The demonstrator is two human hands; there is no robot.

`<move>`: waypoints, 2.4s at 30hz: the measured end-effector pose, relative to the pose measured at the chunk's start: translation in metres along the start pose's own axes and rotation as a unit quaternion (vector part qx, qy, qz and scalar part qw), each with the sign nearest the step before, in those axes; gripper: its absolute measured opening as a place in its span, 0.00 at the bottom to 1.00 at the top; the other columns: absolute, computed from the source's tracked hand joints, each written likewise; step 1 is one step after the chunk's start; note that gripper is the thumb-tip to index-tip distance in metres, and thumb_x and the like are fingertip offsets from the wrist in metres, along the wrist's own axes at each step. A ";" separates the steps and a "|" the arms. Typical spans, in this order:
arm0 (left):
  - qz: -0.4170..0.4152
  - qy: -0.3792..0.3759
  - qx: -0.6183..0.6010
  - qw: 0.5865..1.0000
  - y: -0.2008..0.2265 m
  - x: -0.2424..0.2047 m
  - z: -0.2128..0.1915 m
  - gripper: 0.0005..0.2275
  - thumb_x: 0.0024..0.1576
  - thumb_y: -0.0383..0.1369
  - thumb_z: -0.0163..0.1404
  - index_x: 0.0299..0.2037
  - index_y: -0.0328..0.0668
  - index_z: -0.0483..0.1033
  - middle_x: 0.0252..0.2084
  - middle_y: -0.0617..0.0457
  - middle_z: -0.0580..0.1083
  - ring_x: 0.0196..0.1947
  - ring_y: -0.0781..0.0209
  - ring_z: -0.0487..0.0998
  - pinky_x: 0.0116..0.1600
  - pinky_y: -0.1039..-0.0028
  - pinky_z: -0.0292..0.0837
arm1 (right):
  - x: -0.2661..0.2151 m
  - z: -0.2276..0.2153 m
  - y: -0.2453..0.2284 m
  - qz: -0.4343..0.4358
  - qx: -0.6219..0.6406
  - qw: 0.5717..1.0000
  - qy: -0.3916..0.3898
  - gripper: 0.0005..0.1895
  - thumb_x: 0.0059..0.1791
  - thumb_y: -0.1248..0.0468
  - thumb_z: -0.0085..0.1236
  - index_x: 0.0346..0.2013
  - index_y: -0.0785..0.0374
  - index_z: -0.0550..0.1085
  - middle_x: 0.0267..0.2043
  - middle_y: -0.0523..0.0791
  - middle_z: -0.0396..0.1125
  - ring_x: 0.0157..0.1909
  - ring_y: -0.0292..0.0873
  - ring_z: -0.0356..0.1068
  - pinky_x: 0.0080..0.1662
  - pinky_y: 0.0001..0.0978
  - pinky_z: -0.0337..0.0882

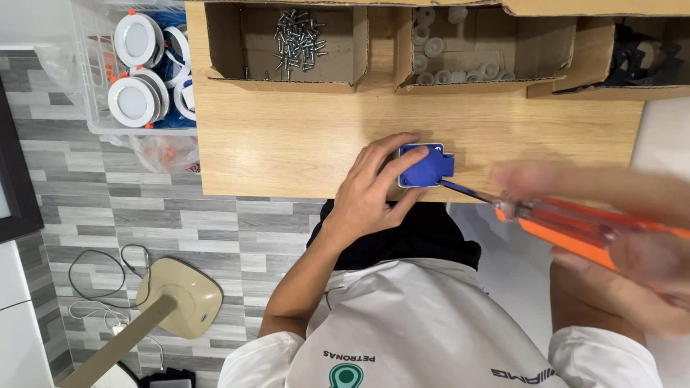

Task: The person assembles a small electrical component by hand, inserting a black plastic piece into a blue housing. They then use a screwdriver to tighten screws into the blue housing to secure the parts together. The person repeats this assembly process with a second set of components.

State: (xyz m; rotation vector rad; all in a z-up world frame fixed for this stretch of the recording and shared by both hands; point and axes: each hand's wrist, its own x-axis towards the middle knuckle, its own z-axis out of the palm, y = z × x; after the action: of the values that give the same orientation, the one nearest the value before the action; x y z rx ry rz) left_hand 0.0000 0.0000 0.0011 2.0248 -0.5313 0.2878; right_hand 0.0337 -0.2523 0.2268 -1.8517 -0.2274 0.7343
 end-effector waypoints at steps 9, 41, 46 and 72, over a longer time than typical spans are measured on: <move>-0.001 -0.002 0.001 1.000 0.000 0.001 0.000 0.22 0.69 0.32 0.61 0.70 0.45 0.67 0.70 0.40 0.70 0.67 0.41 0.79 0.70 0.55 0.78 | -0.009 -0.036 0.050 -0.119 -0.100 0.987 -0.046 0.47 0.27 0.73 0.79 0.61 0.64 0.74 0.68 0.47 0.73 0.67 0.41 0.87 0.67 0.32 0.91; 0.001 0.003 0.006 1.000 0.001 0.001 0.001 0.22 0.69 0.34 0.61 0.70 0.46 0.67 0.69 0.40 0.71 0.66 0.41 0.79 0.69 0.56 0.78 | 0.030 -0.005 0.018 -0.195 -0.250 0.948 -0.021 0.11 0.44 0.64 0.62 0.21 0.62 0.70 0.23 0.38 0.63 0.42 0.42 0.59 0.66 0.40 0.76; 0.004 0.003 0.008 1.000 0.001 0.002 0.001 0.22 0.69 0.33 0.61 0.70 0.46 0.67 0.69 0.40 0.71 0.66 0.41 0.80 0.69 0.56 0.78 | 0.011 0.005 0.027 -0.337 -0.277 0.896 0.078 0.26 0.44 0.70 0.81 0.40 0.66 0.66 0.32 0.47 0.62 0.44 0.57 0.70 0.59 0.51 0.83; 0.004 0.016 0.009 1.000 0.003 0.004 0.001 0.22 0.67 0.33 0.64 0.68 0.44 0.69 0.67 0.41 0.72 0.64 0.42 0.81 0.68 0.58 0.78 | -0.001 -0.010 0.022 -0.020 -0.094 0.995 0.007 0.15 0.52 0.58 0.53 0.37 0.67 0.81 0.39 0.47 0.72 0.42 0.40 0.85 0.49 0.31 1.05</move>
State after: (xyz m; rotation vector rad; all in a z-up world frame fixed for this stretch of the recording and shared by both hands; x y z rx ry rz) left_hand 0.0022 -0.0037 0.0051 2.0333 -0.5193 0.3301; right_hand 0.0343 -0.2699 0.2096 -2.0232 -0.3330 0.6924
